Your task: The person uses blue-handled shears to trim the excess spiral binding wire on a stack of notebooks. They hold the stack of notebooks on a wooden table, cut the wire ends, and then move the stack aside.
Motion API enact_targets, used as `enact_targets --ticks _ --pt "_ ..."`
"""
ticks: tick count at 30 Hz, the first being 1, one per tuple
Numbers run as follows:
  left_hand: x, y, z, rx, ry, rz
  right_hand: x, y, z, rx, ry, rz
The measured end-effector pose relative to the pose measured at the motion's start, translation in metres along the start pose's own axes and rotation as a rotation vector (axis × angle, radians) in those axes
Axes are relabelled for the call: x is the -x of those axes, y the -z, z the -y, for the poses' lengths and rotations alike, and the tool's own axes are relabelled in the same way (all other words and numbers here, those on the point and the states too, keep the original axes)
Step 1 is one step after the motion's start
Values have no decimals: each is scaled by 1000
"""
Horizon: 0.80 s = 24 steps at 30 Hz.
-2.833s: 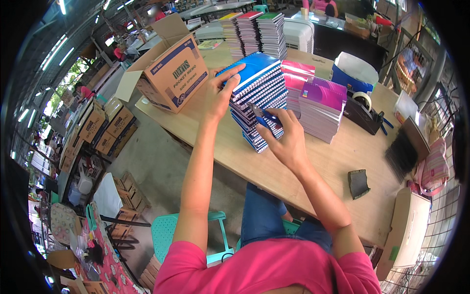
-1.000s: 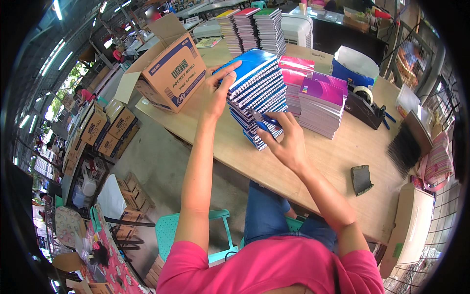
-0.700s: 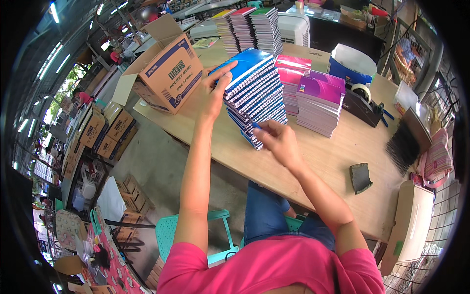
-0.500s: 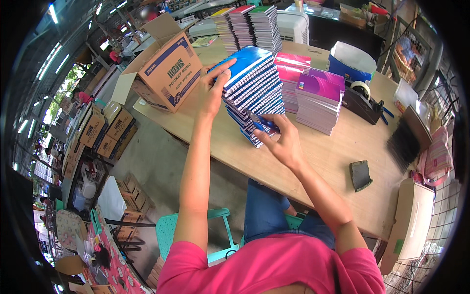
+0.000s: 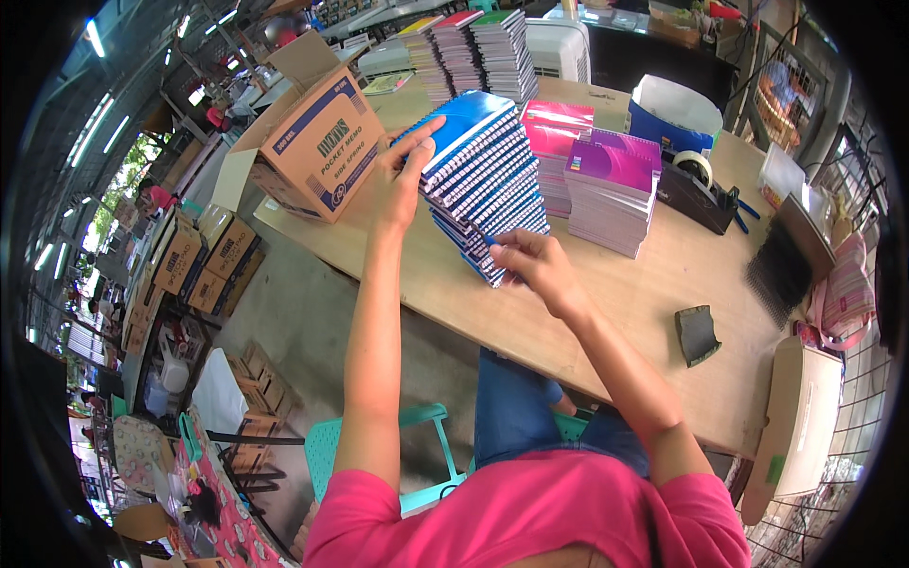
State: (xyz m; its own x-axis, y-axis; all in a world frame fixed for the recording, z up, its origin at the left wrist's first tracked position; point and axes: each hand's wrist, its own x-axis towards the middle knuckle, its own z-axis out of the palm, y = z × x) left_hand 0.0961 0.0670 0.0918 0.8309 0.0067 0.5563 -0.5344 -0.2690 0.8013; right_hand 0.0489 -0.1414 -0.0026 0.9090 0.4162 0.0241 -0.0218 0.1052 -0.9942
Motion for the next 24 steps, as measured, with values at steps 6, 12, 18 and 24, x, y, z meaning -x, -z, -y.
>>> enact_targets --ticks 6,12,18,24 --pt "4 -3 -5 -3 15 -8 17 -4 -19 630 618 -360" --pt "-1 5 10 -125 -45 -35 11 -10 -22 653 586 -347" --pt "0 -5 2 5 9 -7 -7 22 -15 -283 -216 173" --pt "-2 6 15 -38 -53 -36 17 -2 -23 613 613 -348"
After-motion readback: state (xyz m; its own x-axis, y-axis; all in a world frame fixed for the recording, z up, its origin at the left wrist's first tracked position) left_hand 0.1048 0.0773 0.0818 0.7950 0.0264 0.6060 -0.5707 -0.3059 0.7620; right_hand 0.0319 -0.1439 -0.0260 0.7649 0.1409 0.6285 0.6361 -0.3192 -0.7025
